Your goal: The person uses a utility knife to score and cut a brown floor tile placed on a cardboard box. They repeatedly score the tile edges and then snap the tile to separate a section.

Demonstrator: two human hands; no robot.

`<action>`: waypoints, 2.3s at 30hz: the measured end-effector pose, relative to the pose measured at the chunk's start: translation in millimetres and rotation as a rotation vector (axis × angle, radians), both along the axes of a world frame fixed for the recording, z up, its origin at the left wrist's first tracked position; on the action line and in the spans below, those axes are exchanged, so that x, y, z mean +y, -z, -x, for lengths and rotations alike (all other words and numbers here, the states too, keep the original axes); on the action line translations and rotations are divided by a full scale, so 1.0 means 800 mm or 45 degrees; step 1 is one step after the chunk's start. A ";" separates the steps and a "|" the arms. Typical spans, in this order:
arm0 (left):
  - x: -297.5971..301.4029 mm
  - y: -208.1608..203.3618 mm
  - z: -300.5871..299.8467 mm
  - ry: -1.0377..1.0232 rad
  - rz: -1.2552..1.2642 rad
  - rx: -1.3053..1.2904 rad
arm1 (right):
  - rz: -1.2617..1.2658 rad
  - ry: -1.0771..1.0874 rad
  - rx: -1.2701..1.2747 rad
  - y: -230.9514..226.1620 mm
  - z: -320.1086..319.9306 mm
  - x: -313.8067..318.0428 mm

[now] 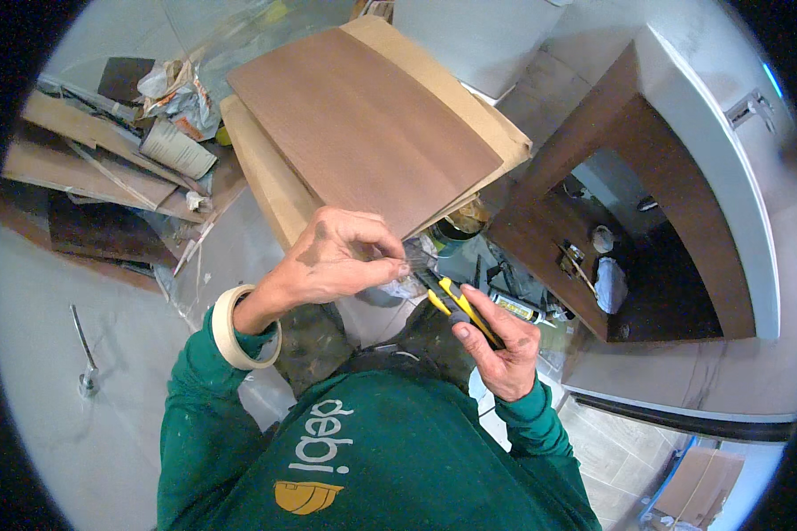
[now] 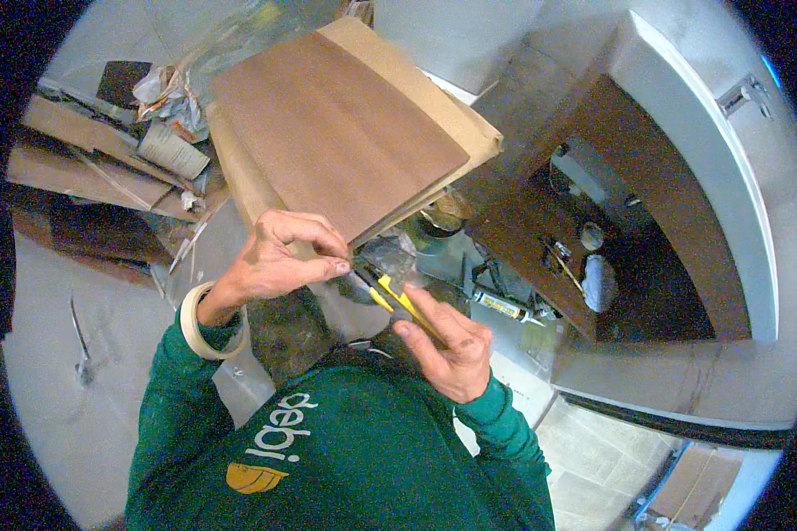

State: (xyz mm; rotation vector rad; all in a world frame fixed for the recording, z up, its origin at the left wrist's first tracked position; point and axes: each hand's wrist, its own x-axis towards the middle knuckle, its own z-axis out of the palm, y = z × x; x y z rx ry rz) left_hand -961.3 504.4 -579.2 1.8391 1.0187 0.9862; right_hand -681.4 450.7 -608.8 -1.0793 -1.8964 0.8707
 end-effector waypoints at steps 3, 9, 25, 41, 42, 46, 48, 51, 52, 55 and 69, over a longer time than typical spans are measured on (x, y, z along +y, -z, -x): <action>-0.004 0.002 0.003 -0.037 -0.022 0.035 | -0.026 -0.025 -0.044 0.001 -0.010 0.003; -0.037 -0.011 0.001 0.093 -0.522 0.672 | 0.436 0.312 0.326 0.021 -0.050 0.060; 0.159 0.043 0.095 -0.574 -0.596 1.029 | 0.555 0.352 0.445 0.063 -0.084 0.207; 0.157 0.046 0.090 -0.588 -0.634 1.112 | 0.564 0.316 0.435 0.072 -0.086 0.222; 0.157 0.046 0.089 -0.588 -0.626 1.116 | 0.562 0.315 0.437 0.072 -0.086 0.222; 0.155 0.044 0.088 -0.591 -0.620 1.108 | 0.563 0.316 0.419 0.070 -0.086 0.221; 0.155 0.044 0.088 -0.586 -0.625 1.092 | 0.587 0.318 0.383 0.068 -0.086 0.220; 0.156 0.045 0.089 -0.588 -0.624 1.099 | 0.606 0.297 0.356 0.064 -0.086 0.219; 0.157 0.046 0.089 -0.589 -0.628 1.099 | 0.618 0.295 0.343 0.062 -0.086 0.218; 0.157 0.048 0.092 -0.587 -0.639 1.096 | 0.633 0.307 0.377 0.060 -0.086 0.217; 0.155 0.045 0.089 -0.594 -0.604 1.113 | 0.640 0.282 0.336 0.052 -0.083 0.208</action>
